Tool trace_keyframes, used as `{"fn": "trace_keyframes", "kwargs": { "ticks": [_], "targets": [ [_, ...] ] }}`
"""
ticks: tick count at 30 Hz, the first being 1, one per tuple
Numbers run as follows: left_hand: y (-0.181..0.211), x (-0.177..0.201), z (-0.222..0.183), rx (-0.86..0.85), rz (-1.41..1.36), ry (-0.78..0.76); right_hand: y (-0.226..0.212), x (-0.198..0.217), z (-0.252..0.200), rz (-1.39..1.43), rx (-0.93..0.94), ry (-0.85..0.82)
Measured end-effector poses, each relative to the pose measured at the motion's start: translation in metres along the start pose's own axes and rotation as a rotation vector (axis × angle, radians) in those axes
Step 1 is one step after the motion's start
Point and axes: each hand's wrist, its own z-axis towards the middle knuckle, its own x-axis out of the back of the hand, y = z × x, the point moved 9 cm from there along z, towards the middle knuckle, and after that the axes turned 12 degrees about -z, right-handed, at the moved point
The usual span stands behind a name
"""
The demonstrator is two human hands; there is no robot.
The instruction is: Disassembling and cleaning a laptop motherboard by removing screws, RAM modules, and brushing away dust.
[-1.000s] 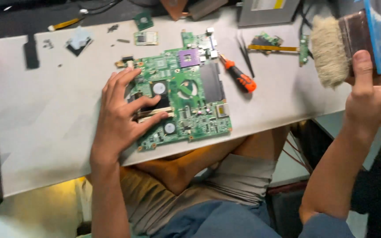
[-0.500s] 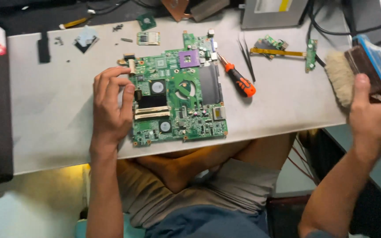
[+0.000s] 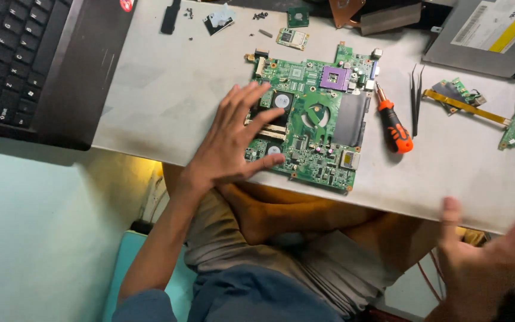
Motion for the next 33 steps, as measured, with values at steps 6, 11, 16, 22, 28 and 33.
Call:
{"fn": "trace_keyframes", "kwargs": {
  "ticks": [6,11,16,22,28,33],
  "targets": [
    [0.031,-0.009,-0.038,-0.043,0.203,-0.124,-0.060,-0.002,0.017,0.440,0.152,0.000],
    [0.038,-0.005,-0.051,-0.117,0.308,-0.113,-0.060,-0.003,0.043,0.576,0.048,-0.092],
    [0.048,-0.006,-0.072,-0.207,0.324,-0.056,-0.062,-0.034,0.030,0.513,0.025,-0.057],
    [0.065,0.004,-0.086,-0.333,0.350,0.110,-0.069,-0.033,0.027,0.418,0.054,-0.020],
    [0.062,0.040,-0.084,-0.404,0.244,0.187,-0.072,-0.029,0.029,0.411,0.061,-0.032],
    [0.039,0.039,-0.090,-0.315,0.295,0.136,-0.072,-0.030,0.028,0.407,0.039,-0.039]
  ]
}}
